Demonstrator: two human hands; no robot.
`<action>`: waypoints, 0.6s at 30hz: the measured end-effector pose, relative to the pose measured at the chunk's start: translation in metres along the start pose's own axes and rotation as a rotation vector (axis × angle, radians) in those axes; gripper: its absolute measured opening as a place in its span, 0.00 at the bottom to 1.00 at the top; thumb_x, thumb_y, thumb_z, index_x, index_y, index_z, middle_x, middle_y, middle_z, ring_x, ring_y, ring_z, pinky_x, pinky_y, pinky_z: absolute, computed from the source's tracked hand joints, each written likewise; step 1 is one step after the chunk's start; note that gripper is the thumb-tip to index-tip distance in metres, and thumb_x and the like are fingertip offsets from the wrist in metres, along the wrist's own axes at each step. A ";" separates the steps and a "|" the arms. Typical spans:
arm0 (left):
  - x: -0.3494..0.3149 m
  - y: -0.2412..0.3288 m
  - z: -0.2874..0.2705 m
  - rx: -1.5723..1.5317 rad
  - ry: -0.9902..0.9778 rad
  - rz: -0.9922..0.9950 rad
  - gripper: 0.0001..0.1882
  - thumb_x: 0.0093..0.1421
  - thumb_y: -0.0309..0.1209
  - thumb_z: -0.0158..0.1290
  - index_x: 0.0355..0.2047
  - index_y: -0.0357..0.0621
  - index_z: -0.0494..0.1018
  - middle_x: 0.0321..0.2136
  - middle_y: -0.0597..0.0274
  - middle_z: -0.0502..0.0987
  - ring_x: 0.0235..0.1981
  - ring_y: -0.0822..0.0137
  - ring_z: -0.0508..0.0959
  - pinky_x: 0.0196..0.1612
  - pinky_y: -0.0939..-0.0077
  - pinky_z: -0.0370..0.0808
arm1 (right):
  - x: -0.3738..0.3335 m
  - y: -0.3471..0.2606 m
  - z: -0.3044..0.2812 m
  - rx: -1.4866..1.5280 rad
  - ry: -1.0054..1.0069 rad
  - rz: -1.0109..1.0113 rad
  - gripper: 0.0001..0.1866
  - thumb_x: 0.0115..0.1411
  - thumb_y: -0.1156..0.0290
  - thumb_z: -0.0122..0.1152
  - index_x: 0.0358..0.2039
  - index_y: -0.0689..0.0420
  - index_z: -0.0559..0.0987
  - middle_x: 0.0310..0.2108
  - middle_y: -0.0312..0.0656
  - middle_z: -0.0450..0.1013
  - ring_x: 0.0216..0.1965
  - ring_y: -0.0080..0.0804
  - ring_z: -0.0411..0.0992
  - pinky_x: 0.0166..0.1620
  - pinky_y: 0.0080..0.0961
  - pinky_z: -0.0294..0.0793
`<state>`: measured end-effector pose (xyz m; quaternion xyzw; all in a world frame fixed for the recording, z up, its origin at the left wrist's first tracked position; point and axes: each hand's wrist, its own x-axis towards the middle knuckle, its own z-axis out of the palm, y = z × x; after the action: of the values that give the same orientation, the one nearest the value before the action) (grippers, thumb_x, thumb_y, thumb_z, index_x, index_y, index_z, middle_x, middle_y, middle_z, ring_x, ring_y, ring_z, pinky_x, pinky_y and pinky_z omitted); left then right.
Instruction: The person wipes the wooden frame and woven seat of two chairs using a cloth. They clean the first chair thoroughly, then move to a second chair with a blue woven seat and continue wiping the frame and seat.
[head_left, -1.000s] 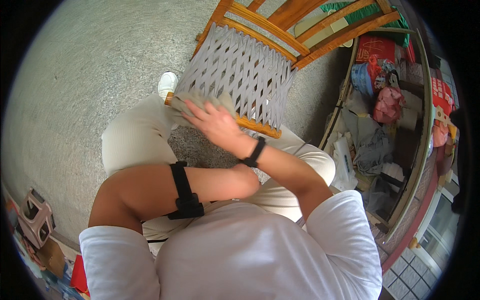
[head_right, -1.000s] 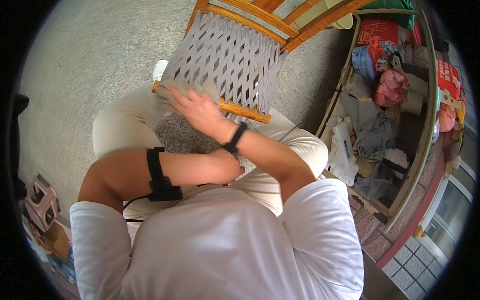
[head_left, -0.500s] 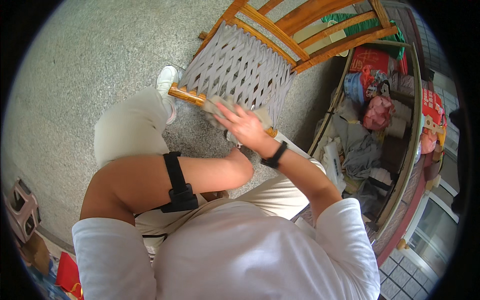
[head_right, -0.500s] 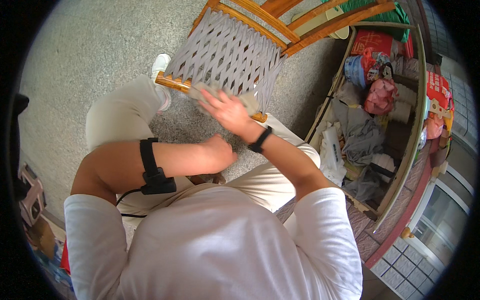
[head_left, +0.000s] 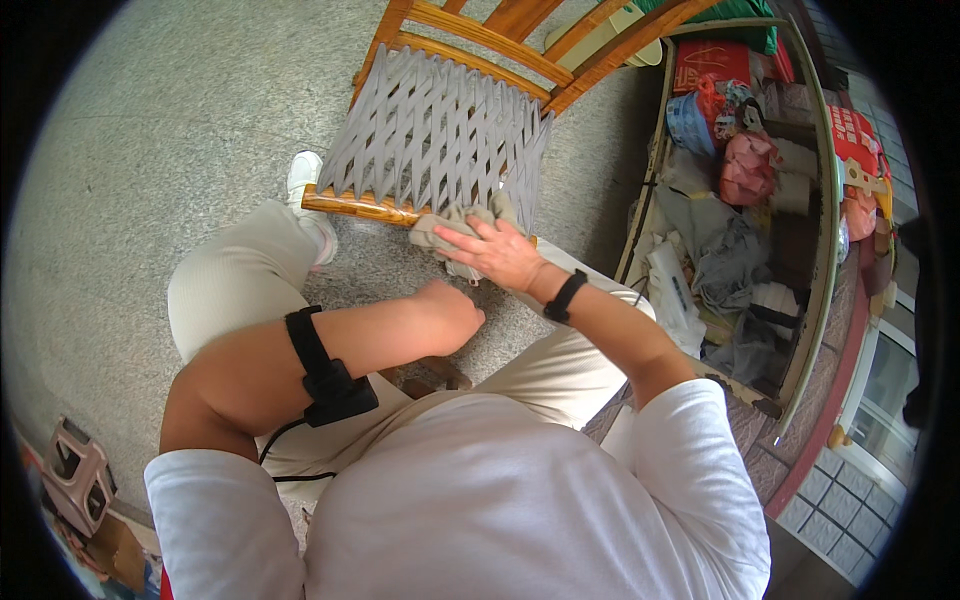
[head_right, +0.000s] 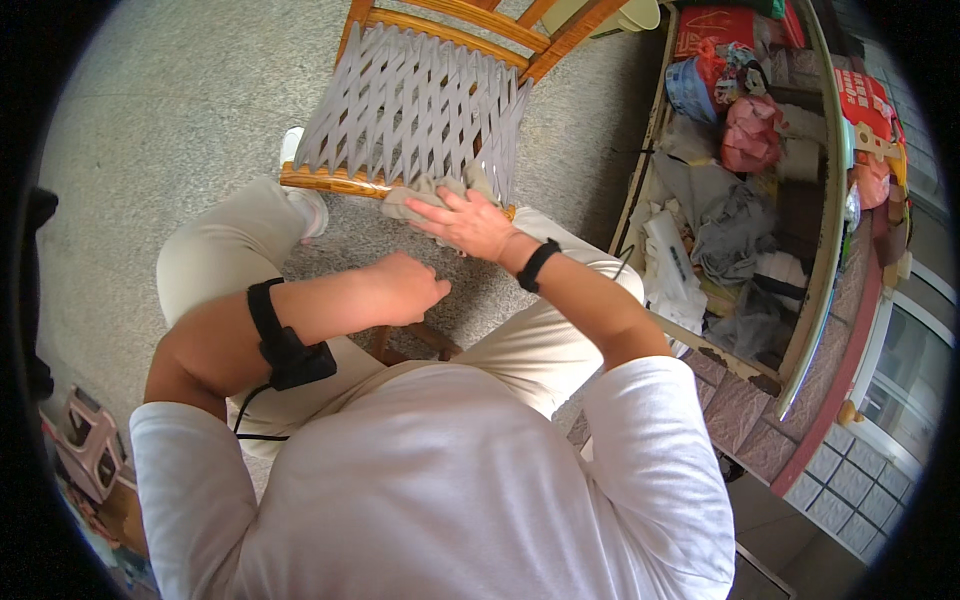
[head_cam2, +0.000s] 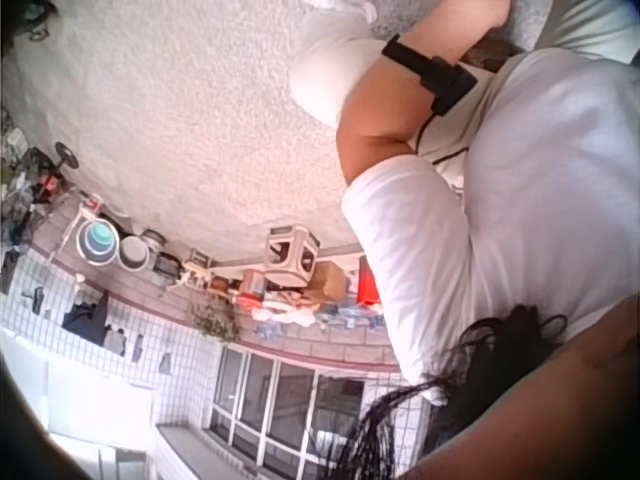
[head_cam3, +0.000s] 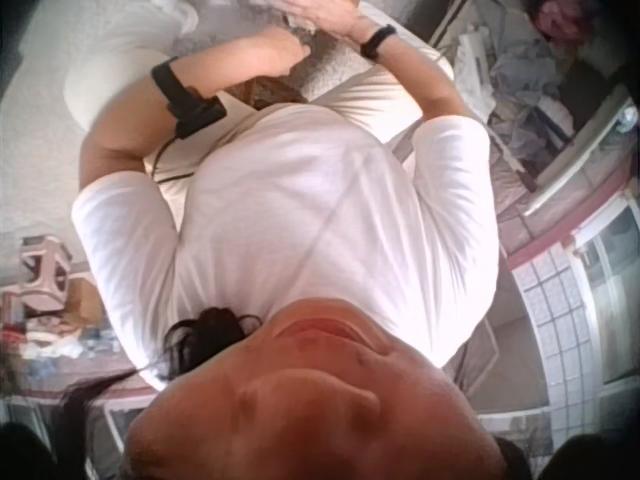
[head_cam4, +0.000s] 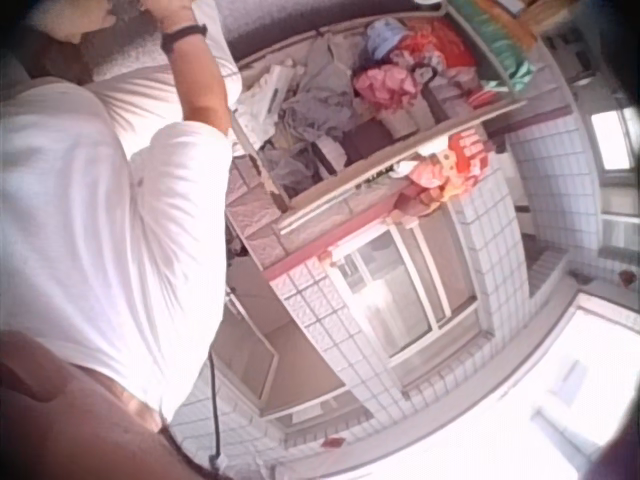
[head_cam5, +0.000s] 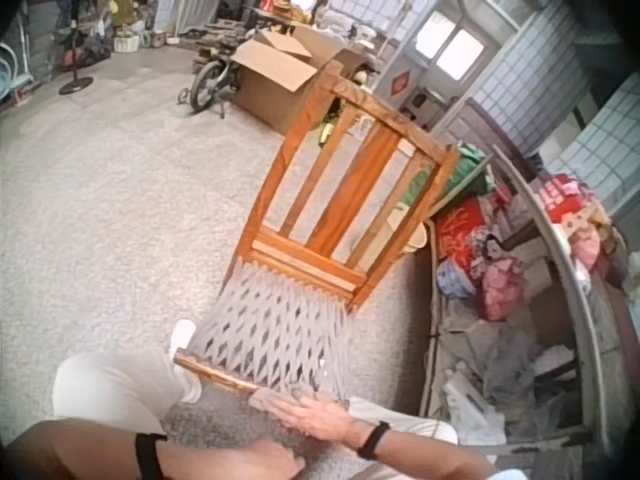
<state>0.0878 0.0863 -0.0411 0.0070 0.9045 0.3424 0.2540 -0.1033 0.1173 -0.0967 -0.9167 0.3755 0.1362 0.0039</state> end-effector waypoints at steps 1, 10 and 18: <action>0.000 -0.001 -0.001 -0.010 0.016 -0.006 0.21 0.53 0.38 0.59 0.45 0.42 0.72 0.36 0.50 0.79 0.39 0.52 0.80 0.41 0.56 0.75 | -0.011 0.007 0.002 -0.011 -0.031 -0.012 0.32 0.55 0.68 0.57 0.61 0.33 0.66 0.69 0.27 0.48 0.56 0.35 0.61 0.39 0.27 0.69; -0.020 -0.069 -0.065 -0.026 0.249 -0.354 0.18 0.55 0.37 0.56 0.41 0.38 0.76 0.35 0.47 0.80 0.40 0.50 0.80 0.43 0.57 0.77 | -0.077 0.050 -0.011 -0.002 -0.152 0.223 0.35 0.53 0.70 0.59 0.63 0.38 0.64 0.63 0.37 0.60 0.55 0.40 0.65 0.47 0.37 0.74; -0.060 -0.111 -0.103 -0.035 0.796 -0.476 0.22 0.57 0.37 0.56 0.48 0.38 0.70 0.41 0.48 0.78 0.45 0.47 0.77 0.48 0.56 0.74 | -0.112 0.083 -0.028 0.326 0.469 1.165 0.26 0.54 0.78 0.56 0.55 0.50 0.72 0.52 0.46 0.69 0.53 0.49 0.68 0.54 0.36 0.69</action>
<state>0.1103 -0.0734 -0.0174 -0.3374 0.9021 0.2659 -0.0415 -0.2300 0.1312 -0.0338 -0.5558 0.8181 -0.1467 -0.0134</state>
